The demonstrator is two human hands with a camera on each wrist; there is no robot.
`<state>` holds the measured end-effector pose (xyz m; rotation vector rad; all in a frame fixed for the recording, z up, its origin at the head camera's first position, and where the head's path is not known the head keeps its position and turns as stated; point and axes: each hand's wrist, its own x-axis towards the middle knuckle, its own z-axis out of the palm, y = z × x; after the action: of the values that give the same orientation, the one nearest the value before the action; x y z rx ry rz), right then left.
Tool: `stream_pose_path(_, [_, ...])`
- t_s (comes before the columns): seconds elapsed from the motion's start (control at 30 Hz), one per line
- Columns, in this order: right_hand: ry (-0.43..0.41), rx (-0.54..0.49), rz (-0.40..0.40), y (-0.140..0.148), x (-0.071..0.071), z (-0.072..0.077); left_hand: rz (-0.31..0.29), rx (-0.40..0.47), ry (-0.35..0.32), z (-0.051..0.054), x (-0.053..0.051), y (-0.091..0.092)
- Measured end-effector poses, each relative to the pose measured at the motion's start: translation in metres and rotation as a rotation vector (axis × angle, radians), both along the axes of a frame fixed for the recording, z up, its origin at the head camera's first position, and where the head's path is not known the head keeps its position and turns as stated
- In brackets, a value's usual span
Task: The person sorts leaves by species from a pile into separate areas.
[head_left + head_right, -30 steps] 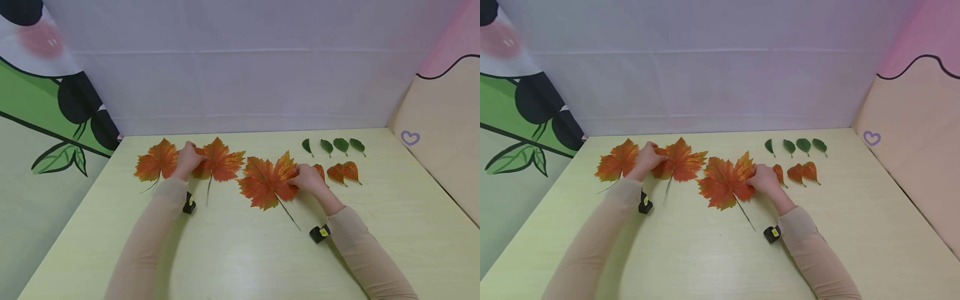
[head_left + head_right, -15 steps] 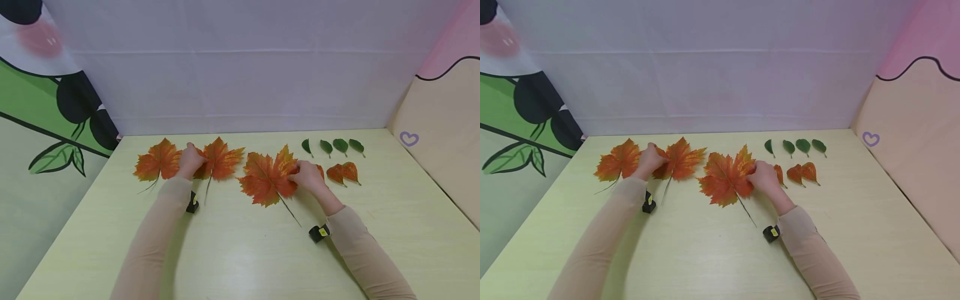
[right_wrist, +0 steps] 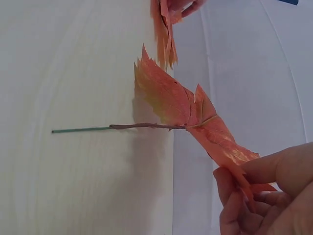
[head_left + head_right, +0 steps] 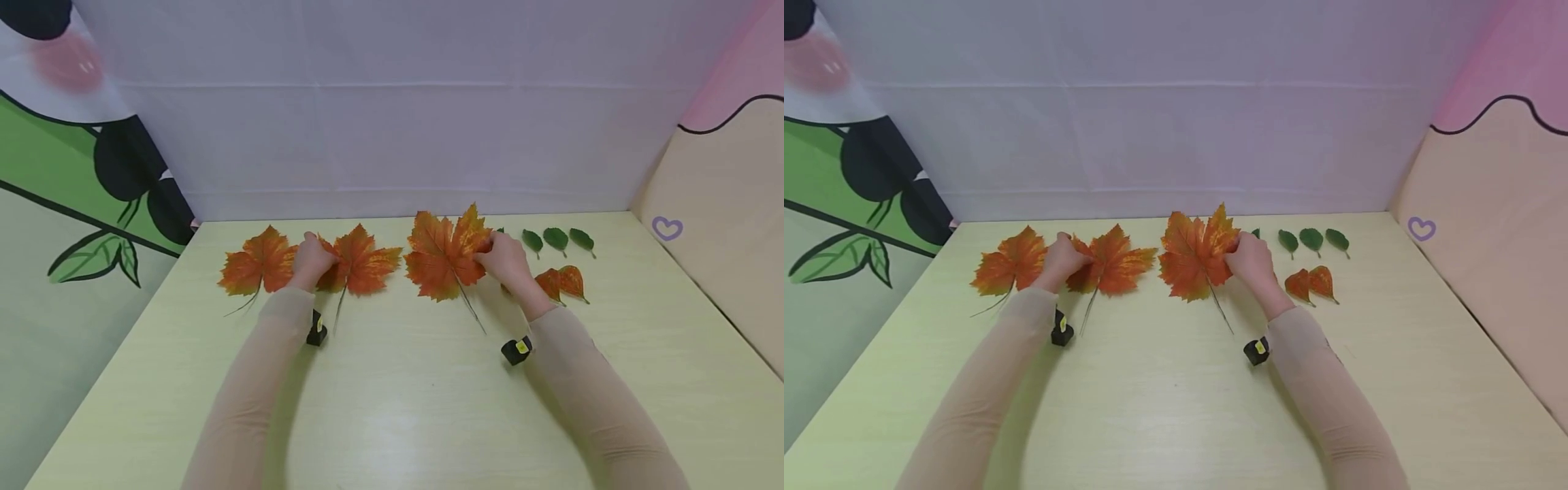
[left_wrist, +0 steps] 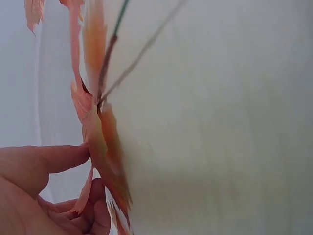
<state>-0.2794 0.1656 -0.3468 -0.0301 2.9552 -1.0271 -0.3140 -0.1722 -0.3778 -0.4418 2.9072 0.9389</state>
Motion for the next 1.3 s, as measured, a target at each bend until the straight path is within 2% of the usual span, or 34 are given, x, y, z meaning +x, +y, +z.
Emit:
stream_pose_path(0.1, [0.016, 0.020, -0.023, -0.001, -0.010, 0.002, 0.008, 0.019, 0.009, 0.001, 0.000, 0.001])
stream_pose_path(0.3, [-0.020, -0.021, -0.097, -0.002, -0.030, 0.001, 0.035, 0.031, 0.021, 0.004, 0.001, 0.003])
stream_pose_path(0.47, [-0.047, -0.055, -0.136, -0.005, -0.039, -0.006, 0.076, 0.029, 0.025, 0.004, 0.000, 0.005])
stream_pose_path(0.63, [-0.082, -0.026, -0.150, -0.009, -0.038, -0.014, 0.103, 0.025, 0.012, 0.003, 0.000, 0.005])
stream_pose_path(0.8, [-0.147, 0.053, -0.122, -0.007, -0.037, -0.020, 0.113, 0.033, 0.003, 0.004, 0.001, 0.005])
stream_pose_path(1.03, [-0.182, 0.144, -0.075, -0.006, -0.032, -0.017, 0.119, 0.017, 0.030, 0.010, 0.003, 0.004])
stream_pose_path(1.1, [-0.178, 0.170, -0.056, -0.005, -0.030, -0.017, 0.113, 0.010, 0.030, 0.012, 0.005, 0.004])
stream_pose_path(1.3, [-0.188, 0.156, -0.035, -0.005, -0.023, -0.021, 0.067, -0.007, 0.018, 0.014, 0.009, 0.001])
